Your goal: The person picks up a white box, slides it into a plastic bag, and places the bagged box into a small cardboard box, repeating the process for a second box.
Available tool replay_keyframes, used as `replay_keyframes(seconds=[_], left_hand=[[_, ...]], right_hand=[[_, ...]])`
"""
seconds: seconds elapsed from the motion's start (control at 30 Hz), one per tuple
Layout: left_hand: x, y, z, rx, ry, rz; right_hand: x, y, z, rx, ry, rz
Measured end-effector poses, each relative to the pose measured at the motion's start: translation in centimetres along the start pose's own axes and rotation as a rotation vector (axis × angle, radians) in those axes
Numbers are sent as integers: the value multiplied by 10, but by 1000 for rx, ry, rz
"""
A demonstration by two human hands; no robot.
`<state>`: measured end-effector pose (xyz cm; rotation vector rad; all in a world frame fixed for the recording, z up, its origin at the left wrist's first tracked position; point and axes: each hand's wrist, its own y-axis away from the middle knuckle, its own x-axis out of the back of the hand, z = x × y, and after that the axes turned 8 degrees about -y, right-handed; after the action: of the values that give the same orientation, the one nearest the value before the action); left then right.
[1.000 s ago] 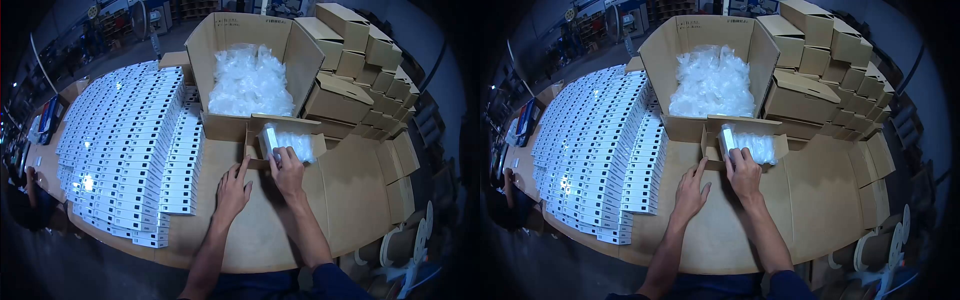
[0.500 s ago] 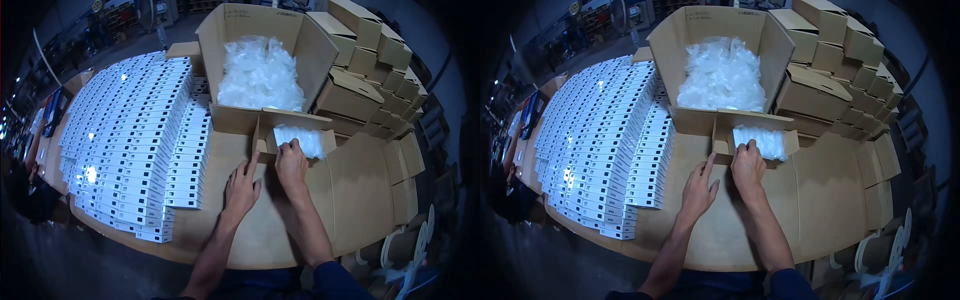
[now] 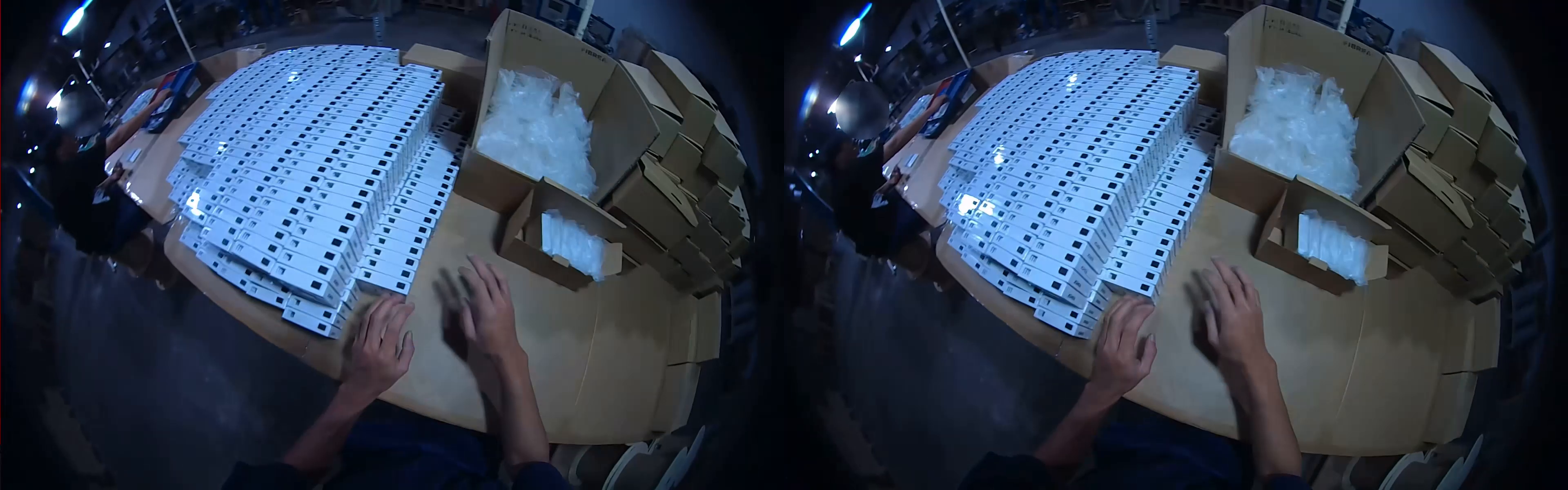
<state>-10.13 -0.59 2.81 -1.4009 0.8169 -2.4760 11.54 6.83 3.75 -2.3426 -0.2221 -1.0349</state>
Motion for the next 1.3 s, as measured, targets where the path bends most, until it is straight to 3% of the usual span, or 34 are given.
replay_keyframes(seconds=[0.2,0.63,0.77,0.9,1.03,1.13,1.2,1.3], left_hand=[[2,3,-13,66,-82,-96],[-4,5,-22,80,-146,28],[5,9,-7,63,-149,28],[3,19,14,-20,-81,48],[-12,2,43,-93,96,85],[-28,-27,69,-160,224,86],[-32,-56,85,-215,310,45],[-24,-117,95,-203,517,-216]], right_hand=[[-30,-17,-22,94,8,-214],[-32,-17,-21,88,23,-258],[-13,-6,-28,-45,-174,-175],[38,15,-23,-361,-515,-374],[71,31,-5,-489,-844,-565],[73,34,6,-393,-1069,-364],[79,26,8,-334,-1076,-73],[98,17,29,-489,-1326,150]])
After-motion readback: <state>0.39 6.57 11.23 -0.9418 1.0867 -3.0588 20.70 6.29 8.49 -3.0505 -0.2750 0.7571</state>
